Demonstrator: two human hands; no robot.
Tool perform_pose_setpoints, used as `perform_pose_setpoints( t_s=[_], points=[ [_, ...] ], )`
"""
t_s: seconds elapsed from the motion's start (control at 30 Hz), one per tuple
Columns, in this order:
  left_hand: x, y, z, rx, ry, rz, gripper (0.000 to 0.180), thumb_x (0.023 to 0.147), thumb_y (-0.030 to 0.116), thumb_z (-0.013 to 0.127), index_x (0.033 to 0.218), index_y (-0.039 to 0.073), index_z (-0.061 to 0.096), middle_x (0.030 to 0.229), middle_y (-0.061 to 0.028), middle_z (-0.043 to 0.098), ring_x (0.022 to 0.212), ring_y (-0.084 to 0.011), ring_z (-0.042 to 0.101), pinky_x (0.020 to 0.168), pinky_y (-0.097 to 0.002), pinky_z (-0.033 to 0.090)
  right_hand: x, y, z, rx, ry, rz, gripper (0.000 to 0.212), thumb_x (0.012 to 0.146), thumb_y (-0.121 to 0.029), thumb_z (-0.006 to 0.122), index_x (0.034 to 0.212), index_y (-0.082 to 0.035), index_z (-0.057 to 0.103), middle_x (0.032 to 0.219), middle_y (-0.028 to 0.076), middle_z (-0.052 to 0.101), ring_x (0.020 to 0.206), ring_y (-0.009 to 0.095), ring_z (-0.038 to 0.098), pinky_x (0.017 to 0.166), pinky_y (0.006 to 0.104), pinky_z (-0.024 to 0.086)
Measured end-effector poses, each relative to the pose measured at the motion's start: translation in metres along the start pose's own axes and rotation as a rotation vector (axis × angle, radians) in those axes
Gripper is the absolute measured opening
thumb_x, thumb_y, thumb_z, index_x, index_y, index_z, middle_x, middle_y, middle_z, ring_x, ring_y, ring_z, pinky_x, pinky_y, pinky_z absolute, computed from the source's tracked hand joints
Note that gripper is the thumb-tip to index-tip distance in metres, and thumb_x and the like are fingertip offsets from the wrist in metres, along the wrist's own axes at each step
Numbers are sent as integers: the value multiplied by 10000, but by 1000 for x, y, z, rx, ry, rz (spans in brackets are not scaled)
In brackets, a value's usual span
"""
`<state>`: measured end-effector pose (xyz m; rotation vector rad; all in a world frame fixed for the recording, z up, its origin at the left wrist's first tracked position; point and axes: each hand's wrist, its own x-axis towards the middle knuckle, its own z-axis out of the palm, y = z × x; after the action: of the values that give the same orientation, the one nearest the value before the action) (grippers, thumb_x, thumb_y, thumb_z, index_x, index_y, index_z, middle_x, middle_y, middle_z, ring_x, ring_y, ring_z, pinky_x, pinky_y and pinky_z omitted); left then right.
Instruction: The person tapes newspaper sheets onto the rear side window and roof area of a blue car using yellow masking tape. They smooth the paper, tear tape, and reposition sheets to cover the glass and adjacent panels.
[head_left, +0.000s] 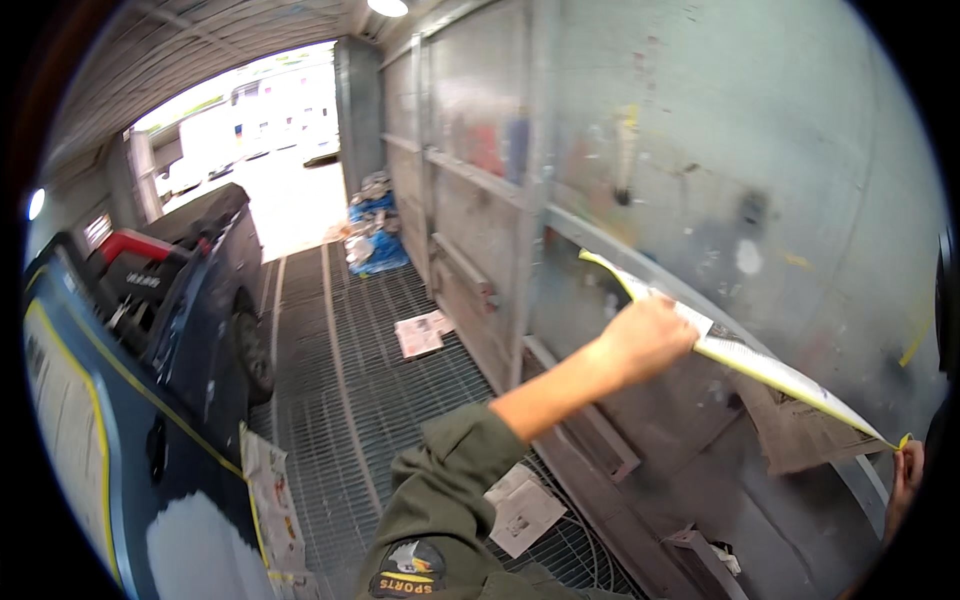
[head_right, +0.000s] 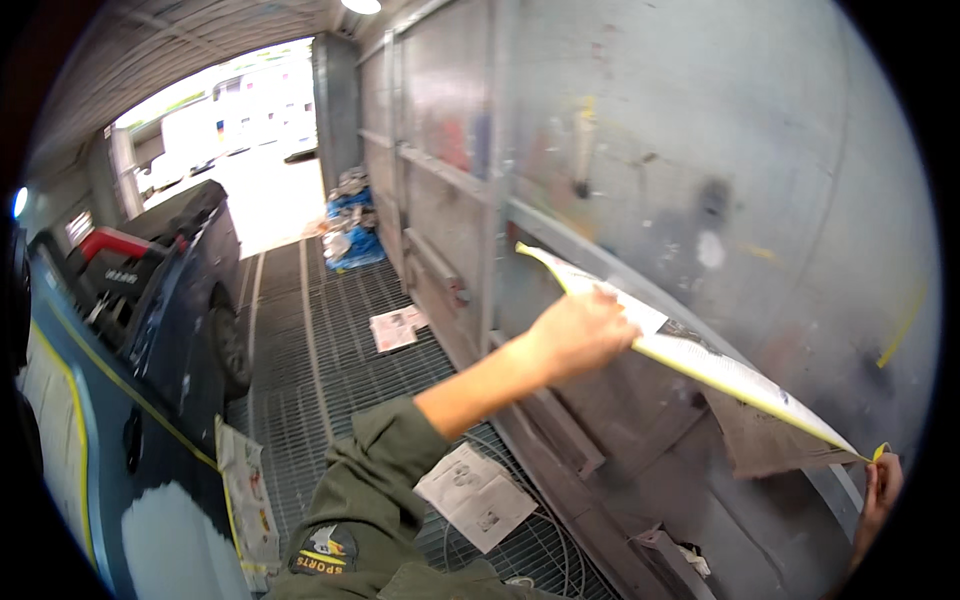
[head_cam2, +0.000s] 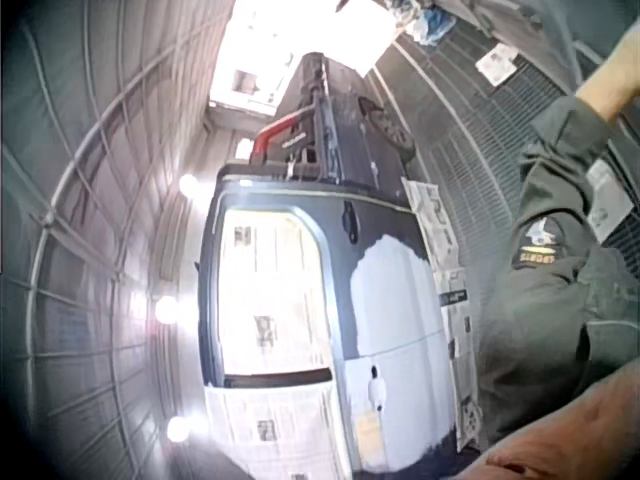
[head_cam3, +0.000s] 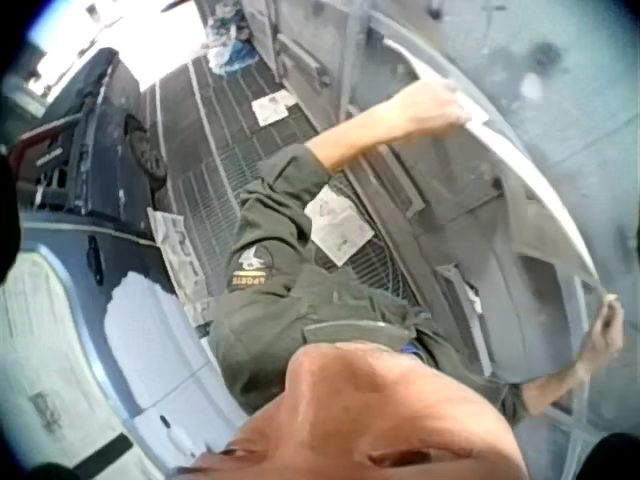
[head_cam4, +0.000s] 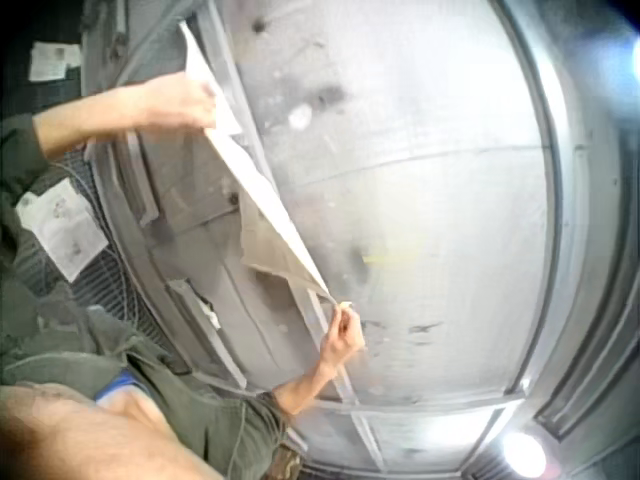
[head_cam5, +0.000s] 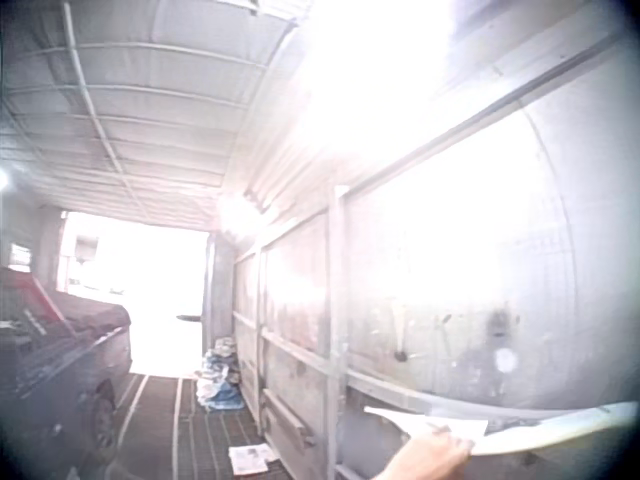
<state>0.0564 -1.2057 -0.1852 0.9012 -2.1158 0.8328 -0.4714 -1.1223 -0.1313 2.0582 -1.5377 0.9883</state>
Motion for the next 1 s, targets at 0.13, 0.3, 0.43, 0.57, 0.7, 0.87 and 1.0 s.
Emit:
perform_pose_setpoints(
  t_s=[0.13, 0.3, 0.43, 0.57, 0.7, 0.87, 1.0],
  points=[
    [-126, 73, -103, 56, -255, -292, 99, 775, 110, 587, 845, 47, 618, 737, -89, 656, 735, -246, 663, 717, -350, 523, 15, -67, 56, 289, -55, -197, 114, 946, -1, 563, 871, 5, 477, 737, 76, 424, 650, 118, 394, 580, 255, 328],
    [-258, 163, -252, 157, -386, -626, 80, 794, 110, 571, 807, 51, 624, 720, -86, 672, 694, -222, 680, 719, -329, 530, 2, -246, 108, 347, -108, -384, 199, 843, 36, 645, 1033, -11, 610, 675, 114, 468, 583, 174, 457, 589, 273, 413],
    [-327, 247, -369, 149, -480, -1023, 75, 840, 128, 584, 862, 68, 624, 739, -80, 672, 702, -253, 680, 664, -351, 536, -25, -394, 132, 657, -363, -647, 135, 832, 5, 650, 953, -47, 678, 803, 151, 663, 651, 273, 651, 620, 312, 511],
    [-373, 321, -451, 242, -526, -1364, 106, 898, 187, 615, 860, 89, 631, 692, -81, 654, 646, -282, 657, 542, -384, 517, -71, -544, 156, 777, -432, -987, 69, 796, -71, 656, 854, -58, 691, 771, 109, 670, 644, 290, 643, 598, 357, 509],
    [-397, 385, -500, 317, -601, -1589, 137, 893, 168, 624, 1008, 120, 681, 683, -90, 658, 612, -294, 649, 525, -387, 501, -113, -654, 174, 791, -632, -1354, 103, 762, -111, 651, 744, -30, 712, 675, 86, 664, 579, 235, 635, 547, 313, 495],
    [-379, 427, -531, 186, -524, -1987, 83, 924, 164, 533, 933, 125, 606, 734, -152, 628, 675, -382, 621, 563, -512, 464, -189, -799, 212, 1289, -1419, -744, 186, 789, -124, 622, 803, 9, 751, 666, 65, 682, 566, 80, 597, 493, 251, 460],
    [-394, 420, -553, 269, -436, -2127, 64, 910, 139, 560, 944, 114, 608, 701, -162, 604, 634, -394, 593, 548, -517, 439, -233, -888, 221, 1307, -1179, -1319, 170, 782, -107, 639, 812, 23, 744, 678, 73, 687, 583, 106, 612, 526, 251, 475]
  ],
)
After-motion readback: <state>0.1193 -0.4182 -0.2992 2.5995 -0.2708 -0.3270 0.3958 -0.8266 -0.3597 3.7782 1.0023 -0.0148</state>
